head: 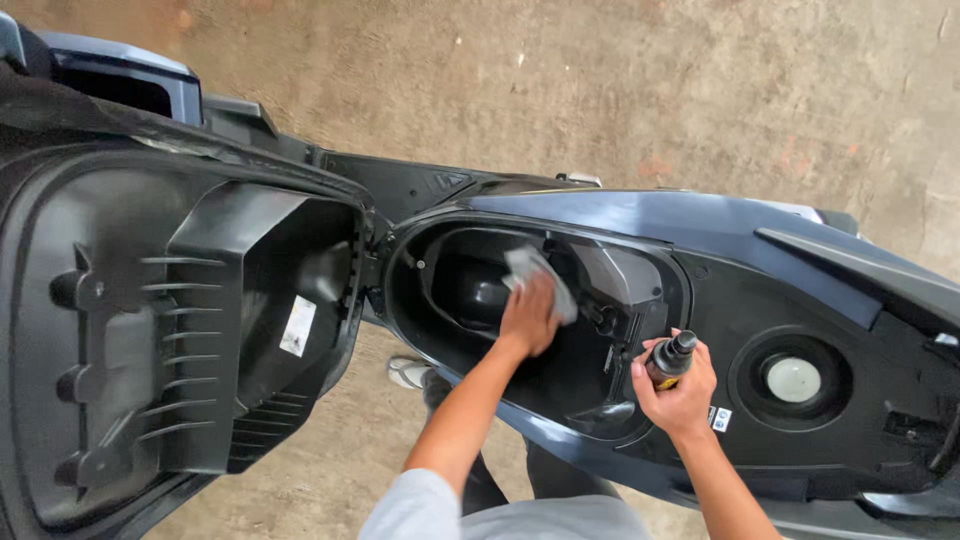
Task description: The person cleans the interior of a scooter's storage compartment using a spray bottle and a white cloth. They spray the plastic surfaces and wipe them down, focusing on the edges and corners of the storage area.
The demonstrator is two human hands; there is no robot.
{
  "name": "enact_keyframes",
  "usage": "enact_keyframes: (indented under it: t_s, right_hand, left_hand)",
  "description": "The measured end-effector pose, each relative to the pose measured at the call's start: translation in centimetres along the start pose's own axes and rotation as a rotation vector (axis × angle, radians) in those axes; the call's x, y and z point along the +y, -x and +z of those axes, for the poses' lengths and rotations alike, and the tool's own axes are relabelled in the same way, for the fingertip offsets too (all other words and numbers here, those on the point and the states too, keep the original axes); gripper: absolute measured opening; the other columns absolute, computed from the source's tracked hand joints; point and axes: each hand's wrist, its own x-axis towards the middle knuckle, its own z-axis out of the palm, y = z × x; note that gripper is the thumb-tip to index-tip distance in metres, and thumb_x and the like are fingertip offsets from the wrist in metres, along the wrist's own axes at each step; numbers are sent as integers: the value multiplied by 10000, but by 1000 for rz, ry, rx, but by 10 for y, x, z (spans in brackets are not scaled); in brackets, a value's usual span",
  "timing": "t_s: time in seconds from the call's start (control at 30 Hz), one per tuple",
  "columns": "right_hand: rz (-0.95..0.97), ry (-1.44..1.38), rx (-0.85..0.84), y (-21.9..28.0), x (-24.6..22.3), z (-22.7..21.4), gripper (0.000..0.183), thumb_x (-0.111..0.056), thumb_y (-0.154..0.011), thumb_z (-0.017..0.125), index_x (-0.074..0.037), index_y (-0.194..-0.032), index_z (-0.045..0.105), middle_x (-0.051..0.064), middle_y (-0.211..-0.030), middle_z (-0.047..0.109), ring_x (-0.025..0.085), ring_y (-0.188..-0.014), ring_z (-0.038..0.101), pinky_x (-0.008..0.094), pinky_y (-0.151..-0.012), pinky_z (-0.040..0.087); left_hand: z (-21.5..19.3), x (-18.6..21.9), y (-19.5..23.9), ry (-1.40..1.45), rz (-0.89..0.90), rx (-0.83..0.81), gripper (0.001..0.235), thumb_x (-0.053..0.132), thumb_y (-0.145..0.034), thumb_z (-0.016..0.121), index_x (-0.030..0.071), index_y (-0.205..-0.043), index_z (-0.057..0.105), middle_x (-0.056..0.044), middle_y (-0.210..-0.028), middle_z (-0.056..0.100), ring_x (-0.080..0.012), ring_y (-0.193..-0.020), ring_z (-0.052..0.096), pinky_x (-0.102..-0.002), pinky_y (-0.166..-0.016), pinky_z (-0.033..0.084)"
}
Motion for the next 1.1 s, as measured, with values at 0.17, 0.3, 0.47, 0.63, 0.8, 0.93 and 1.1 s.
enact_keyframes:
  t_s: [0.17,0.3,0.47,0.63,0.8,0.93,1.1]
  right_hand:
    - [-8,-38,21,-1,1,0,83,-118,-786,732,-92,-825,664,24,-833,699,255,-930,707,486,-1070,504]
    - [-2,-65,-5,4,3,1,79,-114,-790,733,-99,-811,658,9,-809,702,236,-938,728,492,-1085,491]
    - [-12,-67,-12,2,3,-2,77,-125,-781,734,-100,-800,664,-2,-779,699,225,-924,725,491,-1079,479]
    - [-59,-61,-9,-2,0,-2,68,-129,-780,729,-107,-788,666,-16,-771,697,235,-924,726,493,-1087,468]
    - [-57,-55,-19,1,-1,-2,75,-136,-789,725,-95,-807,665,21,-818,697,245,-899,710,482,-1099,475]
    - [-50,-48,-21,4,-3,-2,55,-129,-804,716,-104,-809,667,22,-820,706,248,-910,719,479,-1110,470]
    - [-43,-60,-12,4,1,-1,83,-138,-810,724,-85,-839,668,28,-830,710,255,-897,708,478,-1109,473]
  left_hand:
    - [-17,-26,-70,-96,-283,28,853,464,-1002,410,-14,-1620,68,-168,-1710,48,-348,-1571,39,-463,-1250,107]
    - [-15,-68,-75,36,-512,266,833,439,-1000,451,-51,-1600,145,-221,-1687,133,-366,-1523,208,-476,-1206,222]
    - [8,-59,-99,-282,-436,315,543,194,-962,524,-59,-1440,489,-273,-1545,421,-412,-1405,464,-492,-1133,394]
    - [14,23,-85,502,-431,369,430,320,-1019,511,-47,-1166,681,-283,-1132,714,-451,-1037,689,-520,-923,535]
    - [14,86,-43,942,-493,595,475,419,-975,577,6,-1170,707,-278,-1126,698,-479,-1063,652,-517,-929,499]
    - [-12,110,-9,1092,-446,460,525,452,-986,532,6,-1166,741,-284,-1118,735,-446,-1118,680,-454,-959,520]
    - [-12,108,-72,1844,-473,481,726,598,-1023,228,183,-1618,186,-111,-1636,364,-282,-1500,343,-365,-1208,251]
